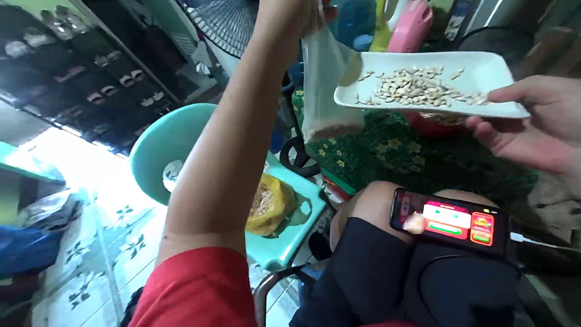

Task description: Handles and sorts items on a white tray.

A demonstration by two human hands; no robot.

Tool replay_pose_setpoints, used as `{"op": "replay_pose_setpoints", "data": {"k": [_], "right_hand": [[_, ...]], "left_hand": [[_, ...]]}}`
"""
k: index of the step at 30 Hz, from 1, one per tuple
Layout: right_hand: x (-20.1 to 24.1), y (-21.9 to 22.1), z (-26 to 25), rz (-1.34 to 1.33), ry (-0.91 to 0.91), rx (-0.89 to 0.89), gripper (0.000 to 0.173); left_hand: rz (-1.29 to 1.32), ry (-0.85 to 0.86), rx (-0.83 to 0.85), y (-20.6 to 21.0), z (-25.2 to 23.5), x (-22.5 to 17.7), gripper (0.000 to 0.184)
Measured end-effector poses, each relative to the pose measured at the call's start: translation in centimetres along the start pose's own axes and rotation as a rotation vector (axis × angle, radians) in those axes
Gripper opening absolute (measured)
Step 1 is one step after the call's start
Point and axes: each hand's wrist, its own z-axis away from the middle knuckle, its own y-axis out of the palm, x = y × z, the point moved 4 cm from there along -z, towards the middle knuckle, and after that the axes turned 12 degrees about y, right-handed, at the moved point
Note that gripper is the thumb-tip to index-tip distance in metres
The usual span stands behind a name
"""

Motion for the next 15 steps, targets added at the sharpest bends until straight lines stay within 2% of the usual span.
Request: {"op": "replay_pose_setpoints", "data": {"k": [1, 2, 4, 6, 9, 11, 15], "right_hand": [[-0.4, 0.0, 0.5, 0.002, 0.019, 0.04, 0.015], [-0.8, 0.0, 0.8, 0.0, 0.034, 0.086, 0.015], [-2.1, 0.0, 1.7, -0.026, 0.06, 0.115, 0.014], [-3.8, 0.6, 2.8, -0.057, 0.094, 0.087, 0.017], [-6.2, 2.3, 4.7, 0.016, 0.108, 0.193, 0.021], [-7.9, 3.6, 5.8, 0.085, 0.097, 0.294, 0.025], [-11.3, 5.9, 8.0, 0.135, 0.17, 0.401, 0.028]], "left_hand": [[-0.054, -0.058, -0.014, 0.4, 1.8, -2.8, 0.009], [-0.17, -0.212, -0.089, 1.4, 3.8, -6.3, 0.011], [-0.271, -0.41, -0.162, 1.7, 6.7, -9.4, 0.009], [-0.255, -0.472, -0.139, 0.7, 9.6, -9.7, 0.016], [-0.265, -0.573, -0.111, 0.1, 15.5, -11.2, 0.027], [-0.328, -0.606, -0.108, -0.2, 19.8, -12.0, 0.027], [-0.451, -0.564, -0.129, -1.7, 27.8, -12.6, 0.021]]}}
